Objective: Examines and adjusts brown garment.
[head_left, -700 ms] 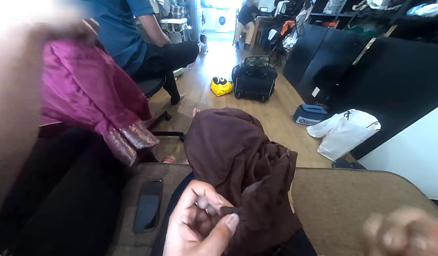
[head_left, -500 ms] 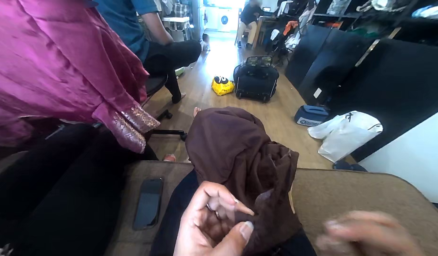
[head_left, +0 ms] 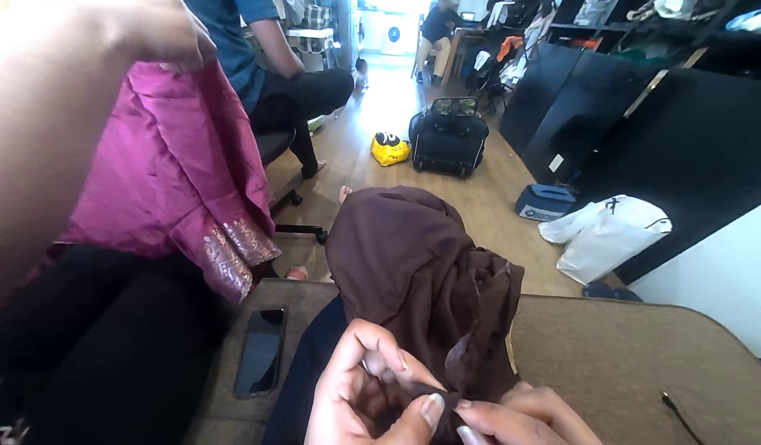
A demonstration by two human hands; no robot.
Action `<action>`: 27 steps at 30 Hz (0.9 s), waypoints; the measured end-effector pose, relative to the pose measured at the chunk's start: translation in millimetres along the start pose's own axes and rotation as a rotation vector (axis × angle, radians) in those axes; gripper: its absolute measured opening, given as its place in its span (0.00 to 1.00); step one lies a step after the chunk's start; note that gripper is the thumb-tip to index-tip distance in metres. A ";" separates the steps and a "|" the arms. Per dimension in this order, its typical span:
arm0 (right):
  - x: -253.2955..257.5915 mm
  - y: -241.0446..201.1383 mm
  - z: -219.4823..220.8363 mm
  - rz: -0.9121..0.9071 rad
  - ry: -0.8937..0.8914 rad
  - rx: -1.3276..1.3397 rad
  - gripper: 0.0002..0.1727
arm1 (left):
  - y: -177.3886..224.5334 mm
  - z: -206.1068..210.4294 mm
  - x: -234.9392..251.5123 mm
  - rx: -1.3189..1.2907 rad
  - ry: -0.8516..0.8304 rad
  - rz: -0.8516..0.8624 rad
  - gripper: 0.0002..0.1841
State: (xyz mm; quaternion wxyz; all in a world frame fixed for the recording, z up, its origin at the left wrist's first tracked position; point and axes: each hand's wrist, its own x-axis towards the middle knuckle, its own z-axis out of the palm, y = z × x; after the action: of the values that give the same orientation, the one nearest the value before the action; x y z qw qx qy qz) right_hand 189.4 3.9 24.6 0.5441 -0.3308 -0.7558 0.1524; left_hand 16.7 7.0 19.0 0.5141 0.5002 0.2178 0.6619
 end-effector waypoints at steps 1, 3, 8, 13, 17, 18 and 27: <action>-0.2 -0.1 -0.2 0.005 -0.001 0.009 0.05 | -0.1 0.0 0.0 -0.003 -0.004 0.001 0.21; -0.8 0.0 -0.1 0.008 0.005 0.022 0.05 | 0.0 0.7 0.3 0.000 -0.009 0.003 0.21; -1.0 -0.5 -0.6 0.021 0.004 0.037 0.05 | -0.5 1.4 0.5 0.004 -0.014 0.013 0.20; -0.6 1.0 0.1 0.015 0.005 0.045 0.05 | 1.1 -0.2 0.5 0.022 -0.019 0.002 0.21; 0.8 3.5 -0.8 0.029 0.001 0.068 0.04 | 0.5 -3.4 1.3 -0.004 -0.033 -0.025 0.20; 1.1 4.4 -1.1 0.032 0.000 0.074 0.04 | 1.0 -4.0 1.4 -0.001 -0.037 -0.029 0.20; 1.5 9.1 -0.7 0.104 -0.002 0.266 0.10 | -1.4 -1.0 -1.0 0.072 -0.103 -0.004 0.16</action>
State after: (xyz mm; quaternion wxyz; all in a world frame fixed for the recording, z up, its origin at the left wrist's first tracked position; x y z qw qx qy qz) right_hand 192.8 11.5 20.6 0.5738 -0.2942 -0.7113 0.2796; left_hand 16.5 6.9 17.0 0.5075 0.5514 0.2155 0.6261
